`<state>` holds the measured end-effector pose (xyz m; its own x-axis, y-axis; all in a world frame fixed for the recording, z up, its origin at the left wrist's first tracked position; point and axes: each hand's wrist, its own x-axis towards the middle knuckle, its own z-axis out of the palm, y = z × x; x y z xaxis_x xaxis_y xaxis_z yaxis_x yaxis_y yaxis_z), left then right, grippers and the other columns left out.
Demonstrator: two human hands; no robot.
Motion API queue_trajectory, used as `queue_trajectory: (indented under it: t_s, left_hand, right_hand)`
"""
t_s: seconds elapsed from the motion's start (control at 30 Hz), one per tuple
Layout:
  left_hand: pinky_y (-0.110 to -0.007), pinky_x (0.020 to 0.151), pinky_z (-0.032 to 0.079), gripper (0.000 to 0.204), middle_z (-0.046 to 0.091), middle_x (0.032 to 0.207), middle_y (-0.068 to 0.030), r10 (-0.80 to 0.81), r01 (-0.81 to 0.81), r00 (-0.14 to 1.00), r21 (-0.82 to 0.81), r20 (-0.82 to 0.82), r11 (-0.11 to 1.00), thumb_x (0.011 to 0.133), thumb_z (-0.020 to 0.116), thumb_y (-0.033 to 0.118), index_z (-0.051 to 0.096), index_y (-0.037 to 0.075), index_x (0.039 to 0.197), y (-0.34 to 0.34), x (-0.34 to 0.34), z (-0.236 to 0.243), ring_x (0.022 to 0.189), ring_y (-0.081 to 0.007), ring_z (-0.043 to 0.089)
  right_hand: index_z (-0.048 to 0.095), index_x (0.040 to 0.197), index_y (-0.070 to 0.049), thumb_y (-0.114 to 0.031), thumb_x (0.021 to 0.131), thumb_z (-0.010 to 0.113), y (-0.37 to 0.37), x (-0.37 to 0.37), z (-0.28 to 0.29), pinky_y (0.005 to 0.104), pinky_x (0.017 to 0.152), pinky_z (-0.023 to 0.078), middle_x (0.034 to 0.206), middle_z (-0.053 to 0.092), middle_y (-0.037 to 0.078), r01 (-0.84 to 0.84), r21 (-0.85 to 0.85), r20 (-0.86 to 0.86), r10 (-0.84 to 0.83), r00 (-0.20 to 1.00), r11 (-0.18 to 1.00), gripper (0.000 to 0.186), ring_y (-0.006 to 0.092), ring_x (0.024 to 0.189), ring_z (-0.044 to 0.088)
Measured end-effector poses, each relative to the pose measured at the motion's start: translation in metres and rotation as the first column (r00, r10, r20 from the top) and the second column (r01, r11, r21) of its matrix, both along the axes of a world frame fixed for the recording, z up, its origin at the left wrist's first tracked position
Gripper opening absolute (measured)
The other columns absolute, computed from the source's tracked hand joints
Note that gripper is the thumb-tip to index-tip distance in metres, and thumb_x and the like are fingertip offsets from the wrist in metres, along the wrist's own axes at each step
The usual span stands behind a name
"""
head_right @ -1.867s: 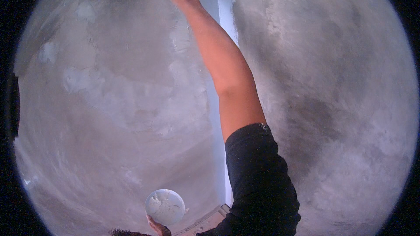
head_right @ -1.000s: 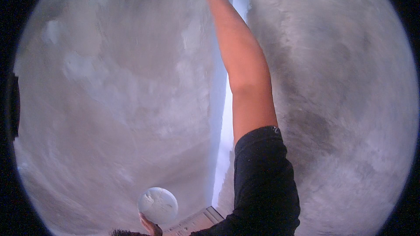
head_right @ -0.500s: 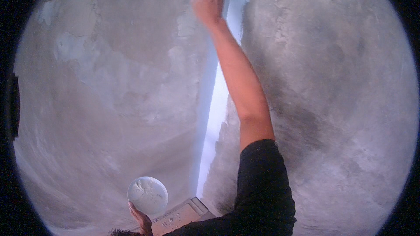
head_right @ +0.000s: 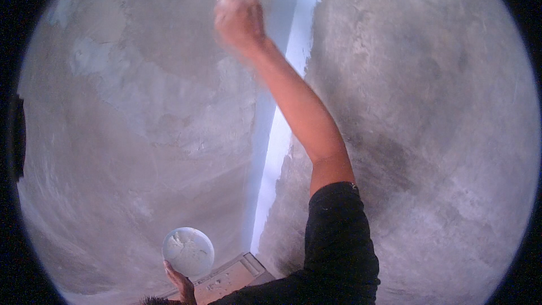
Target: The person applies plaster to a concrete wall using a scraper and a small bucket. They scoop plaster onto the scraper and smooth it onto different sections of the wall and a vertical corner.
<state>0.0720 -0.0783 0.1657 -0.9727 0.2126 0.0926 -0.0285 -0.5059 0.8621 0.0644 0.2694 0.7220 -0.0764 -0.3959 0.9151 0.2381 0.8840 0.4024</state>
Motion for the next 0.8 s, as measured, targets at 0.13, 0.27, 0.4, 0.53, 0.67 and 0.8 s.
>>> queue_trajectory:
  t_s: [0.13, 0.27, 0.4, 0.53, 0.67, 0.8]
  left_hand:
    - [-0.044, 0.094, 0.043, 0.068, 0.045, 0.131, -0.0184, 0.004, -0.004, 1.0, -0.021, 0.003, 1.0, 0.094, 0.041, 0.053, 0.038, 0.0, 0.136, -0.004, 0.001, 0.02, 0.116, -0.0315, 0.049]
    - [-0.045, 0.094, 0.043, 0.069, 0.046, 0.129, -0.0189, -0.013, 0.013, 1.0, -0.009, -0.01, 1.0, 0.094, 0.041, 0.054, 0.039, -0.001, 0.135, 0.011, 0.01, 0.008, 0.114, -0.0317, 0.05]
    - [-0.045, 0.093, 0.044, 0.069, 0.048, 0.127, -0.0187, 0.071, -0.061, 0.965, -0.046, 0.251, 0.997, 0.093, 0.041, 0.055, 0.041, -0.001, 0.134, 0.006, -0.023, -0.048, 0.113, -0.0319, 0.051]
    - [-0.044, 0.092, 0.044, 0.066, 0.048, 0.126, -0.018, 0.082, -0.06, 0.975, -0.112, 0.207, 0.992, 0.094, 0.041, 0.053, 0.042, -0.001, 0.132, -0.001, -0.026, -0.06, 0.112, -0.0313, 0.052]
    - [-0.042, 0.091, 0.045, 0.065, 0.05, 0.122, -0.0172, 0.064, -0.056, 0.991, -0.072, 0.119, 0.996, 0.095, 0.039, 0.053, 0.043, -0.002, 0.13, -0.004, -0.023, -0.044, 0.109, -0.0294, 0.053]
    - [-0.041, 0.09, 0.045, 0.063, 0.051, 0.121, -0.0172, 0.006, 0.001, 0.989, -0.046, 0.151, 0.999, 0.096, 0.038, 0.051, 0.044, -0.003, 0.128, 0.006, -0.017, -0.018, 0.108, -0.0279, 0.053]
  right_hand:
    - [0.066, 0.088, 0.0, -0.012, 0.084, 0.053, 0.036, 0.016, 0.091, 0.0473, 0.072, 0.048, 0.083, 0.064, 0.021, 0.143, -0.295, -0.14, -0.191, 0.971, 0.945, 0.018, 0.038, 0.083, 0.061]
    - [0.066, 0.089, -0.002, -0.013, 0.085, 0.053, 0.11, 0.021, 0.188, 0.0474, 0.071, 0.049, 0.085, 0.065, 0.02, 0.096, 0.128, -0.232, -0.064, 0.971, 0.987, 0.017, 0.0386, 0.081, 0.062]
    - [0.066, 0.091, -0.002, -0.015, 0.087, 0.054, 0.125, 0.009, 0.166, 0.0475, 0.073, 0.049, 0.087, 0.065, 0.02, -0.031, -0.026, -0.153, 0.026, 0.988, 0.999, 0.018, 0.0382, 0.084, 0.062]
    - [0.066, 0.102, -0.005, -0.015, 0.086, 0.057, 0.118, 0.019, 0.06, 0.0434, 0.08, 0.049, 0.099, 0.065, 0.017, 0.09, 0.07, -0.087, -0.084, 0.993, 0.994, 0.021, 0.0356, 0.092, 0.061]
    - [0.065, 0.116, -0.01, -0.004, 0.078, 0.062, 0.061, 0.035, -0.048, 0.0406, 0.088, 0.048, 0.109, 0.064, 0.013, 0.058, -0.018, 0.076, -0.056, 0.996, 0.998, 0.038, 0.0331, 0.097, 0.06]
    - [0.064, 0.118, -0.01, -0.01, 0.084, 0.063, 0.047, 0.065, -0.091, 0.039, 0.087, 0.049, 0.113, 0.064, 0.013, -0.033, -0.114, 0.277, 0.064, 0.959, 0.993, 0.034, 0.0306, 0.101, 0.061]
